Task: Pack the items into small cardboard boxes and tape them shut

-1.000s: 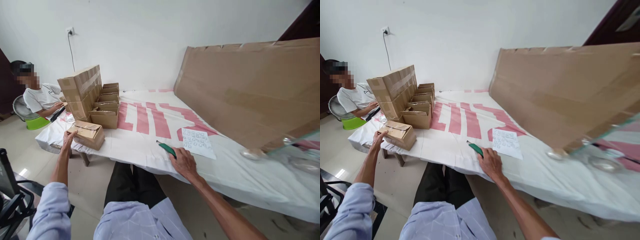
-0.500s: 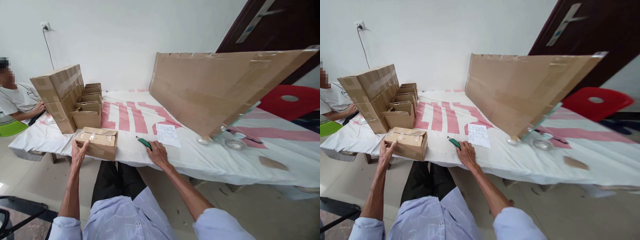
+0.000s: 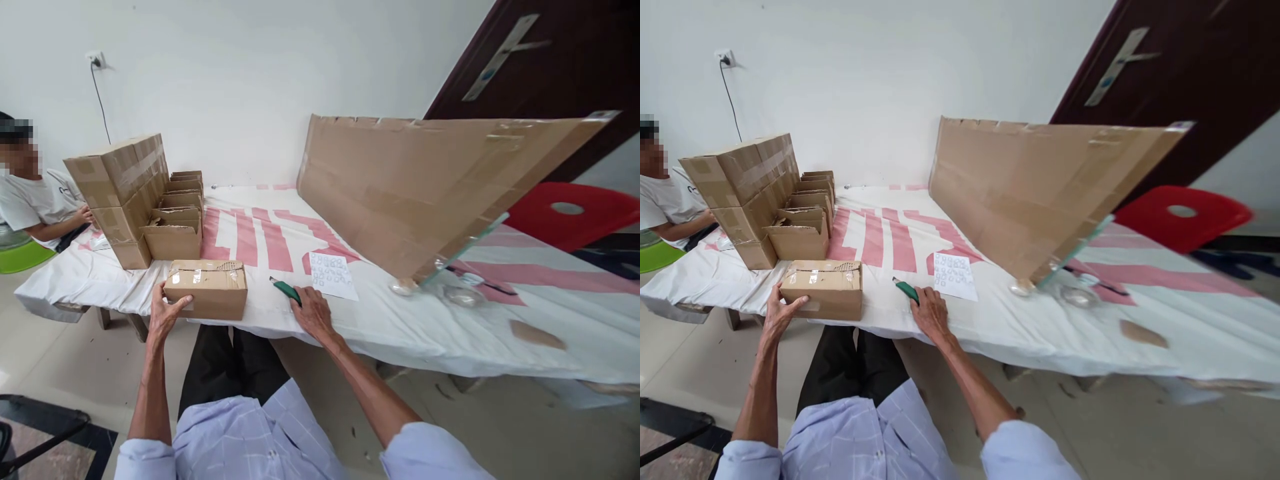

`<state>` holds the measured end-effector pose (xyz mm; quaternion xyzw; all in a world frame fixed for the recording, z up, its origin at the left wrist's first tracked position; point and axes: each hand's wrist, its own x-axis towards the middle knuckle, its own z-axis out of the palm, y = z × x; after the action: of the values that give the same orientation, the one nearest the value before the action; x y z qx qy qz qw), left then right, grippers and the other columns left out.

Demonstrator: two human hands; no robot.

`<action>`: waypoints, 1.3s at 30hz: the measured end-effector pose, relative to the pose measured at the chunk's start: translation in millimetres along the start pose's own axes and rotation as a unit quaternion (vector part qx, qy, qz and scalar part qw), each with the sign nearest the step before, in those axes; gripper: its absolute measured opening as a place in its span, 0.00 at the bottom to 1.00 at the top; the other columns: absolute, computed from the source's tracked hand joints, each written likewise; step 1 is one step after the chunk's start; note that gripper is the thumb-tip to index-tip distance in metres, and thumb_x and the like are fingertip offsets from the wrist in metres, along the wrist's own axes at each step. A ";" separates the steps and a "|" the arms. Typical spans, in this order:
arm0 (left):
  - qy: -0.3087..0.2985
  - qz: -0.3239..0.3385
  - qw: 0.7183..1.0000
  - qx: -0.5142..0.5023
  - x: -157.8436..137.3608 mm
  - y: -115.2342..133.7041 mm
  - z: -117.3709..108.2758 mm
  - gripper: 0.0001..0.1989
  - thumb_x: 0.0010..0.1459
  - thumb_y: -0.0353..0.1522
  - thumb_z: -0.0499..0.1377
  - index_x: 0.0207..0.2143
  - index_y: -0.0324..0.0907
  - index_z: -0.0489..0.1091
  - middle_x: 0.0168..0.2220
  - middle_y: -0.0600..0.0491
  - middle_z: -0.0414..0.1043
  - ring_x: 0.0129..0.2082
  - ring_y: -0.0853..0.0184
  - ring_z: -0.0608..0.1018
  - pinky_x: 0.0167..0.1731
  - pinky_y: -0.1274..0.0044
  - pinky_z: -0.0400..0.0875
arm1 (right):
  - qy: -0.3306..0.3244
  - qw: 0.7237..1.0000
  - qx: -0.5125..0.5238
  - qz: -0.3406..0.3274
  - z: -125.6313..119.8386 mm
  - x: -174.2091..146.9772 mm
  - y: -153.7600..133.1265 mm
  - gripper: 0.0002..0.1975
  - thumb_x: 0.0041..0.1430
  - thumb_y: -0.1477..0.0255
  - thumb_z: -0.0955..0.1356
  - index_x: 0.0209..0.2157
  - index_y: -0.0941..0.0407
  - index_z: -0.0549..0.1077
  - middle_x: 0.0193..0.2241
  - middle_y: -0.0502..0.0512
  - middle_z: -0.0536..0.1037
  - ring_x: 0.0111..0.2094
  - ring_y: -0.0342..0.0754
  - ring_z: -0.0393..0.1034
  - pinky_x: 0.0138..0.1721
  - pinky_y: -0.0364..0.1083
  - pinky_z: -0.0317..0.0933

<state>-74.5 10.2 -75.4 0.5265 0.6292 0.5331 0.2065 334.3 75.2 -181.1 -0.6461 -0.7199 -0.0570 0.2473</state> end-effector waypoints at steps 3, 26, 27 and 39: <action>-0.002 -0.014 1.000 -0.016 0.1 -2.7 2.4 0.40 0.42 0.47 0.76 0.54 0.41 0.69 0.51 0.43 0.76 0.54 0.49 0.77 0.54 0.62 0.71 | -0.001 1.000 0.001 0.000 1.9 -0.1 0.3 0.18 0.69 0.72 0.64 0.57 0.57 0.73 0.46 0.63 0.76 0.47 0.58 0.66 0.46 0.53 0.59; -0.078 -0.033 0.993 -0.082 -18.8 -11.1 4.3 0.47 0.42 0.49 0.77 0.63 0.46 0.69 0.62 0.40 0.72 0.59 0.46 0.75 0.49 0.63 0.78 | -0.013 0.862 0.505 -0.041 -41.5 -4.2 -116.4 0.30 0.69 0.50 0.67 0.65 0.52 0.71 0.57 0.63 0.77 0.58 0.60 0.73 0.54 0.57 0.73; -0.084 -0.031 0.992 -0.086 -19.7 -10.7 3.9 0.47 0.42 0.48 0.77 0.63 0.46 0.69 0.63 0.41 0.71 0.59 0.46 0.75 0.48 0.64 0.78 | -0.016 0.860 0.509 -0.037 -43.7 -4.8 -117.0 0.30 0.69 0.51 0.67 0.65 0.52 0.71 0.57 0.62 0.78 0.58 0.60 0.73 0.54 0.57 0.74; -0.166 0.006 0.971 -0.172 -24.6 -9.4 -4.3 0.38 0.41 0.42 0.80 0.52 0.49 0.70 0.71 0.42 0.65 0.73 0.44 0.65 0.64 0.57 0.66 | -0.013 0.856 0.516 -0.026 -52.2 -16.7 -110.9 0.31 0.66 0.51 0.69 0.63 0.52 0.72 0.56 0.62 0.78 0.54 0.60 0.75 0.52 0.56 0.74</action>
<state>-73.3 -12.4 -89.7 0.5678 0.4816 0.5399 0.3927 243.5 21.6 -116.4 -0.4075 -0.6657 0.3242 0.5345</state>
